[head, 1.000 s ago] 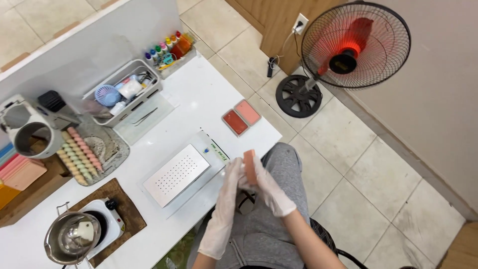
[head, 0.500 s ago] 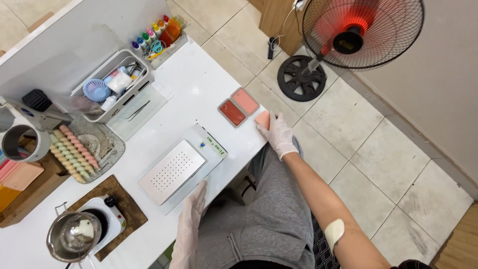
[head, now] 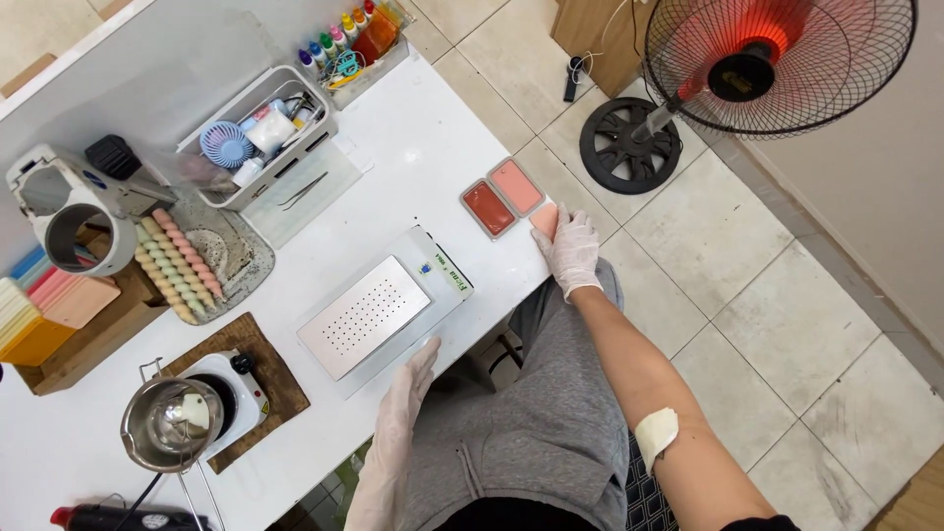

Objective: The person is preparing wax slabs by melting wax, stirring it in a pot, and using a mold.

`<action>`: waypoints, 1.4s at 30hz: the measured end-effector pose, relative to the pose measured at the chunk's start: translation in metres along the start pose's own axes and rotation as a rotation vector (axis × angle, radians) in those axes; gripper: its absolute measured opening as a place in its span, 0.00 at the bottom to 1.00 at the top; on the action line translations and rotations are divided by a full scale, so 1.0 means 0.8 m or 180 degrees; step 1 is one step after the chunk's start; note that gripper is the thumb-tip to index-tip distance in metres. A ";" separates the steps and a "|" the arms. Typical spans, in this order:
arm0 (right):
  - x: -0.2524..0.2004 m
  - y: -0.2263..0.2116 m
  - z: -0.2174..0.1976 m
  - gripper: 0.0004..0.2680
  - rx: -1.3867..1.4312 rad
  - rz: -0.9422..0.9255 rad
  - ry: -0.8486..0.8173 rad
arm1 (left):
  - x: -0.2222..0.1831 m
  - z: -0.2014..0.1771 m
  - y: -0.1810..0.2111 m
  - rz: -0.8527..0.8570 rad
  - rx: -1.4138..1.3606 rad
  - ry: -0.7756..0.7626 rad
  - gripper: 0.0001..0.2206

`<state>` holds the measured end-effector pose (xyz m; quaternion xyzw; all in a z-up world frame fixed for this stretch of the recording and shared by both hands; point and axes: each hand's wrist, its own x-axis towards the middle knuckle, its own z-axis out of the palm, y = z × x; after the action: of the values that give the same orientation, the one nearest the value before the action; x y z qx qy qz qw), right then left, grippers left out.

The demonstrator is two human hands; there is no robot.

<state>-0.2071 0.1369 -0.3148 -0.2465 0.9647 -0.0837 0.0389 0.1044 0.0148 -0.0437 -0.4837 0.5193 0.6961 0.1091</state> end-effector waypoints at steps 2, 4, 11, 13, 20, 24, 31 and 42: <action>-0.001 0.001 0.001 0.31 -0.0004 0.0010 -0.0096 | -0.003 0.001 0.002 -0.0078 0.0027 0.0069 0.45; -0.001 0.002 0.007 0.30 -0.0020 -0.0047 -0.0002 | 0.006 -0.003 -0.015 0.0033 0.0012 0.0076 0.44; -0.009 -0.010 -0.015 0.29 0.0073 -0.0027 -0.0034 | 0.018 -0.012 -0.046 0.1057 -0.0262 -0.0181 0.34; -0.007 -0.015 -0.031 0.30 0.0018 0.0019 -0.0128 | 0.020 -0.009 -0.050 0.1133 -0.0339 -0.0176 0.34; -0.007 -0.035 -0.090 0.33 0.0717 0.0384 -0.0133 | -0.004 0.013 -0.036 0.1163 -0.0434 0.0110 0.33; -0.004 -0.029 -0.088 0.29 0.1163 0.0112 0.0119 | -0.005 0.027 -0.050 0.1418 -0.0610 0.0361 0.30; 0.009 -0.042 -0.089 0.16 0.2568 -0.0547 0.1379 | -0.040 0.010 -0.028 0.1265 -0.0796 0.0940 0.22; -0.038 -0.191 -0.161 0.08 0.2815 -0.0918 0.1596 | -0.030 -0.155 -0.069 0.2135 -0.1548 0.1890 0.18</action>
<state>-0.1237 0.0382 -0.1598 -0.3091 0.7733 -0.5436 -0.1047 0.2221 -0.0550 -0.0578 -0.4787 0.4776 0.6260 -0.3884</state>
